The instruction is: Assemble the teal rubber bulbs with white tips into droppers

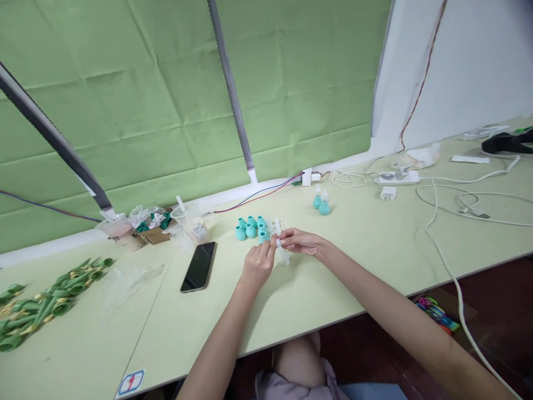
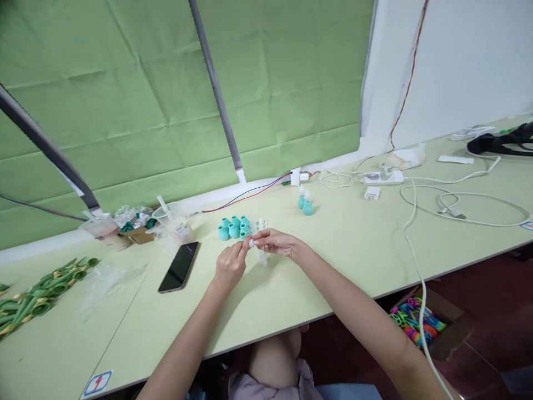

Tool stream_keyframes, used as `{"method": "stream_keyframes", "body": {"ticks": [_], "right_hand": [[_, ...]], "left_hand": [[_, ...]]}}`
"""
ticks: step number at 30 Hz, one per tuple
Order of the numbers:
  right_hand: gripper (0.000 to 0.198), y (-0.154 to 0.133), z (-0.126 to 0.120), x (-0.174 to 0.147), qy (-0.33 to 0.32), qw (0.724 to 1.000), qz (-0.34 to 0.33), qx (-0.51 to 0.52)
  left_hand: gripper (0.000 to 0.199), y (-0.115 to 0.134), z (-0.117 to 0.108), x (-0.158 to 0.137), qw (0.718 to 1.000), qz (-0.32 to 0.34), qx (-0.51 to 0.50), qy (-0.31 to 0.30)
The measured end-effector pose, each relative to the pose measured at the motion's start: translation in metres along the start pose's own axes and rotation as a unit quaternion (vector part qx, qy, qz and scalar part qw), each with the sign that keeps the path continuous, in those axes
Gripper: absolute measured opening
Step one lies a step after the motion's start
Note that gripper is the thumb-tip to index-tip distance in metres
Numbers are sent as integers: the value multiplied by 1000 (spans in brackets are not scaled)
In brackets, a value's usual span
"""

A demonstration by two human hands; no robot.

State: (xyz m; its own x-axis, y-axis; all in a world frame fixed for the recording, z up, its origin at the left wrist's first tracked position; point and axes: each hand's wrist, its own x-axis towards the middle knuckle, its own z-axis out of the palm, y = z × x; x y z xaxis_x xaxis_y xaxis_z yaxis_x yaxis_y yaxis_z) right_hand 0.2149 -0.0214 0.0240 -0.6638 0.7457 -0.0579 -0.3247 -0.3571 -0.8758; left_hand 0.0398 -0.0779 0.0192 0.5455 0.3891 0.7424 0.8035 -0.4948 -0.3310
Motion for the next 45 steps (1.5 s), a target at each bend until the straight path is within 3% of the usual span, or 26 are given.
{"method": "stream_keyframes", "body": {"ticks": [5,10,22,33,38,45], "right_hand": [[27,5,4,1,-40,998,-46,-6],[29,3,11,-4,-93,995,-32,-12],[33,-4,13,-10,-26,999,8,-34],[25,3,7,-2,12,999,2,-38],[30,5,7,1,36,999,21,-20],[32,-3,16,-3,-1,987,-94,-130]], "left_hand": [[37,2,-6,5,998,-16,20,56],[33,1,-9,6,997,-14,19,74],[28,-7,-14,8,995,58,35,71],[32,-9,-9,6,996,65,31,58],[28,-10,-7,5,997,59,29,49],[36,-10,-4,10,998,-44,18,40]]}}
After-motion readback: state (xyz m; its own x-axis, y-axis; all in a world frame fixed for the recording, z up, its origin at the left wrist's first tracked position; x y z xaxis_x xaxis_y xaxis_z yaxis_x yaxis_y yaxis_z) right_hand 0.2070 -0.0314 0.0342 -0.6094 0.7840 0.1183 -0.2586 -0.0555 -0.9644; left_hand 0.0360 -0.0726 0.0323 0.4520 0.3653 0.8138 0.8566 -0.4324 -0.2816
